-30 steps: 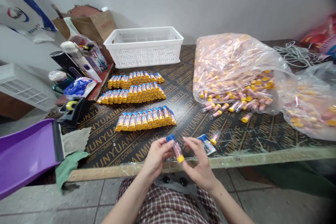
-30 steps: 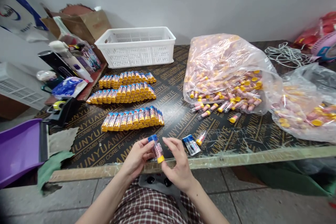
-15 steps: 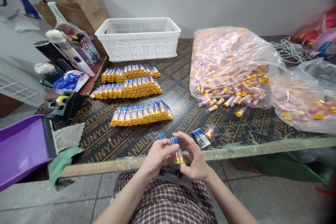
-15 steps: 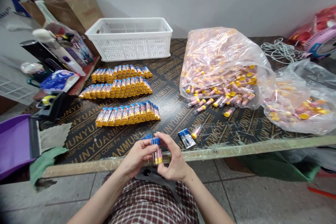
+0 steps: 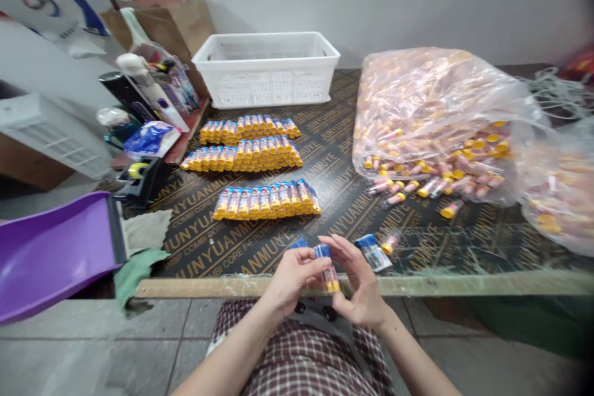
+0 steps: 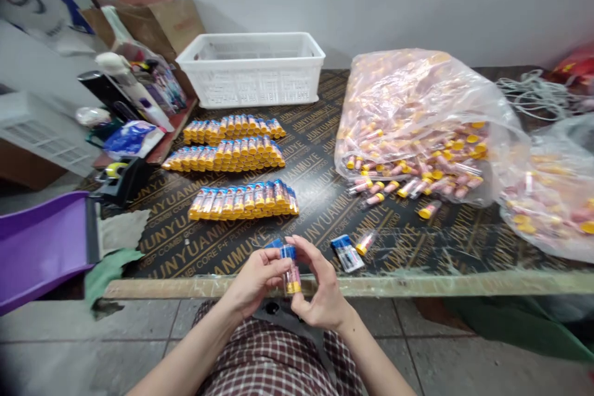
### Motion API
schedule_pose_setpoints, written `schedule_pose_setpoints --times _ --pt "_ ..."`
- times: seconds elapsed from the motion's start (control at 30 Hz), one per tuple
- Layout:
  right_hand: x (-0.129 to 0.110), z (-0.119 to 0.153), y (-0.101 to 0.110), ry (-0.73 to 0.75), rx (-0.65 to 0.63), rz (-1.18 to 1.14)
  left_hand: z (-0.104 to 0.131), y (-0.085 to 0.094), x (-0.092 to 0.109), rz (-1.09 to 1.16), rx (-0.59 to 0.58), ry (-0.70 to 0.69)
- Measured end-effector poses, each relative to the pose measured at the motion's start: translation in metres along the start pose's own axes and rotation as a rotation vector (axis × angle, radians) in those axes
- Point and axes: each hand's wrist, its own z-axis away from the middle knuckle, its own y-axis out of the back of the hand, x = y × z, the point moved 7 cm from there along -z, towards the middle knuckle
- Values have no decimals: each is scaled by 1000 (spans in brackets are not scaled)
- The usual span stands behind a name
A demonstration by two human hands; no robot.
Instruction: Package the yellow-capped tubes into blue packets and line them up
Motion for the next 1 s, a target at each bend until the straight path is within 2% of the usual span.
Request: schedule_pose_setpoints --times 0.1,0.17,0.3,0.37,0.43,0.47,0.5,0.57,0.67,0.87,0.93,1.0 --pt "3 -8 -8 -41 -56 31 -2 12 11 12 55 -74" --pt "7 -16 -9 -49 -78 94 -2 38 35 -49 175 -218" --pt "23 -30 10 -98 48 196 19 129 117 -270 589 -629" --pt "34 -35 21 -138 107 223 30 176 154 -414 805 -753" --pt "42 -40 26 -156 110 256 28 213 177 -693 964 -691" --pt "46 -42 27 -157 97 282 22 225 183 -858 989 -625" --pt "48 -44 27 -155 81 311 16 234 187 -924 995 -597" --pt "53 -49 25 -159 51 372 5 242 189 -1032 969 -552" --pt "63 -55 25 -174 49 427 -5 240 186 -1111 915 -538" --pt "85 -69 31 -129 67 460 0 243 178 -1163 852 -542" --pt "94 -76 29 -150 45 425 1 243 171 -1076 777 -588" --pt "101 -84 23 -170 28 372 -1 237 161 -992 640 -630"
